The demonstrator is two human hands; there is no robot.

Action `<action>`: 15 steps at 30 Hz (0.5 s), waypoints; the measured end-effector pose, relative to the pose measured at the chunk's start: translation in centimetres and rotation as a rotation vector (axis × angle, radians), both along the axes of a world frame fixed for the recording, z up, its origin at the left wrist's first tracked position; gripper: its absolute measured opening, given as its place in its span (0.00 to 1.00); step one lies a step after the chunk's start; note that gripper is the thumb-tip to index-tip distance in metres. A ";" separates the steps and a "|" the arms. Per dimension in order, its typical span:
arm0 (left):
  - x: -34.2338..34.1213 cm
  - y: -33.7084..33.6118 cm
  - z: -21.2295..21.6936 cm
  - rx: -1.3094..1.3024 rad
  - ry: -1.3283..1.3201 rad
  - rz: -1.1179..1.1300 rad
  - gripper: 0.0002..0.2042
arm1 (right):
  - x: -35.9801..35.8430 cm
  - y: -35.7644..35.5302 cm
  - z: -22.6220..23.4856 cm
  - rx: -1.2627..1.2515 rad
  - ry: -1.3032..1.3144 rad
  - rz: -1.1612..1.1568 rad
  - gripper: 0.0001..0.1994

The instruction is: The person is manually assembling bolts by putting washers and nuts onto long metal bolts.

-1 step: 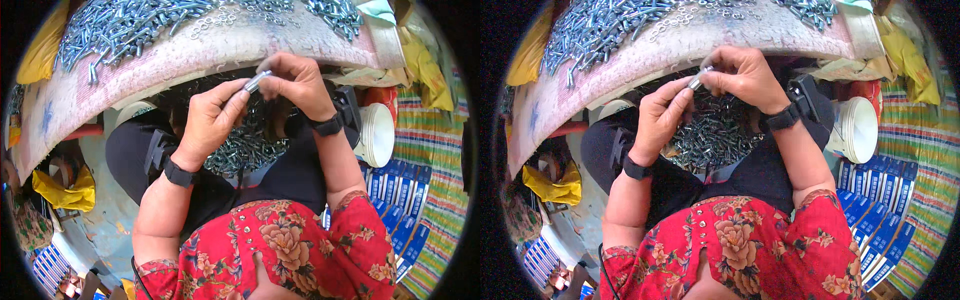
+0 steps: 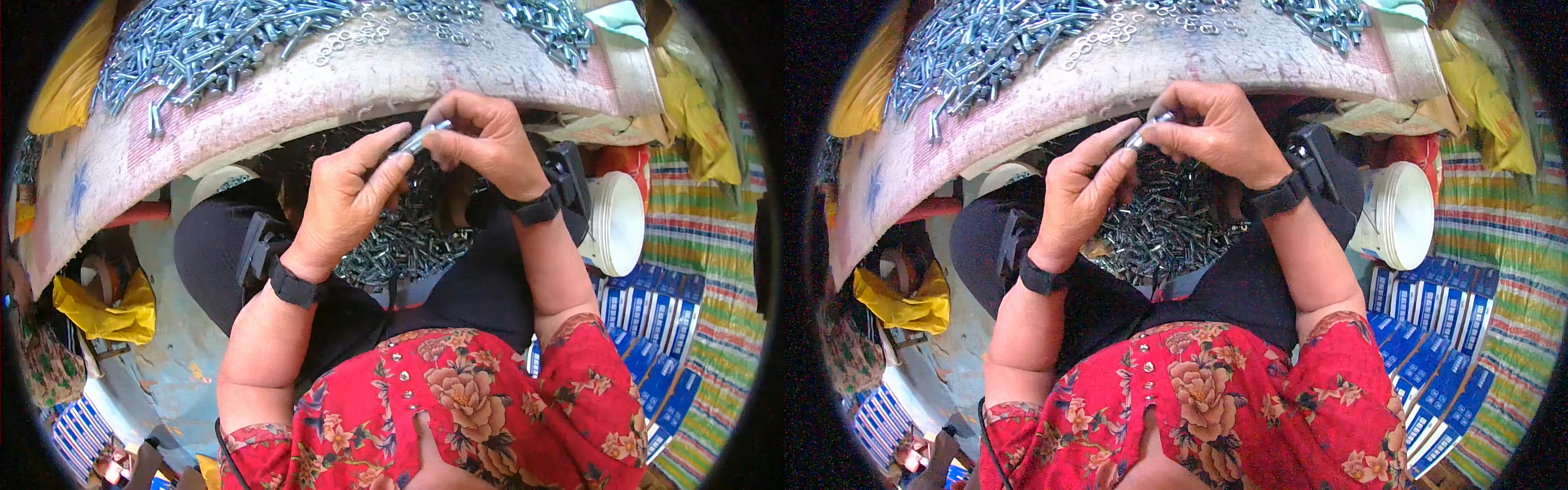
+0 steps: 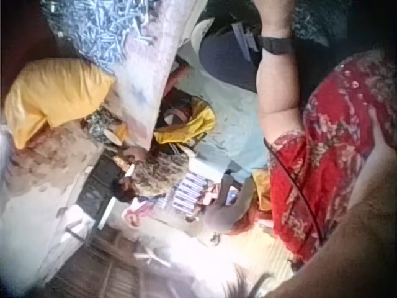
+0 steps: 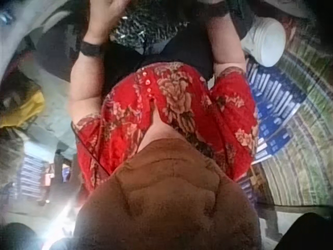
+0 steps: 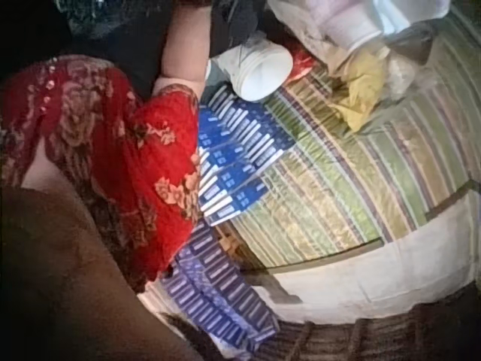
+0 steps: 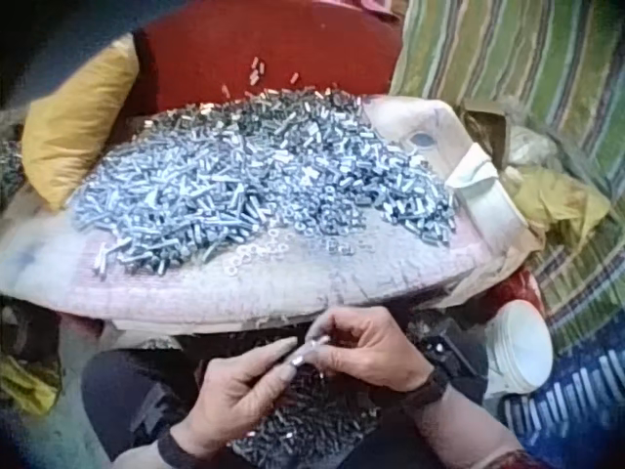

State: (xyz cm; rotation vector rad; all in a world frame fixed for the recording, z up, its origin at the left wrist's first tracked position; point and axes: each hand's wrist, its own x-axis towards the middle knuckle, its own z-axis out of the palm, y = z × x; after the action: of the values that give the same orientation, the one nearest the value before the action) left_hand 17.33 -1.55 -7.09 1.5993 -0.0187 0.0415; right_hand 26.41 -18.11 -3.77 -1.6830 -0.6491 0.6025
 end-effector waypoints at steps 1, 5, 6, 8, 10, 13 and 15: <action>-0.1 0.2 0.1 -0.030 -0.013 -0.004 0.15 | -0.3 0.4 0.0 -0.015 -0.011 -0.035 0.07; -0.4 1.1 0.3 -0.014 -0.057 -0.057 0.14 | -0.4 1.8 -0.1 -0.042 -0.139 0.007 0.11; -0.5 1.3 0.5 0.023 -0.063 -0.068 0.14 | -0.3 2.2 -0.3 -0.042 -0.141 0.014 0.11; -0.6 1.6 0.3 0.039 -0.035 -0.048 0.13 | 0.1 2.7 -1.0 -0.091 -0.293 0.038 0.12; -0.8 1.9 0.0 0.057 -0.006 -0.028 0.12 | 0.8 3.4 -0.7 -0.097 -0.332 0.087 0.12; -0.8 2.0 -0.2 -0.372 0.168 0.086 0.12 | 3.7 4.3 -0.1 0.043 -0.347 -0.091 0.10; -0.5 2.3 -0.6 -0.465 0.152 0.112 0.12 | 7.5 4.4 0.0 -0.124 -0.596 -0.233 0.08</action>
State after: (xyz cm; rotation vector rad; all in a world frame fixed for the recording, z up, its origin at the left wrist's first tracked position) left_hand 16.79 0.77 -7.74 1.1340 0.1872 0.0100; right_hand 33.87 -13.70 -3.77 -2.0357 -0.8273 -0.0400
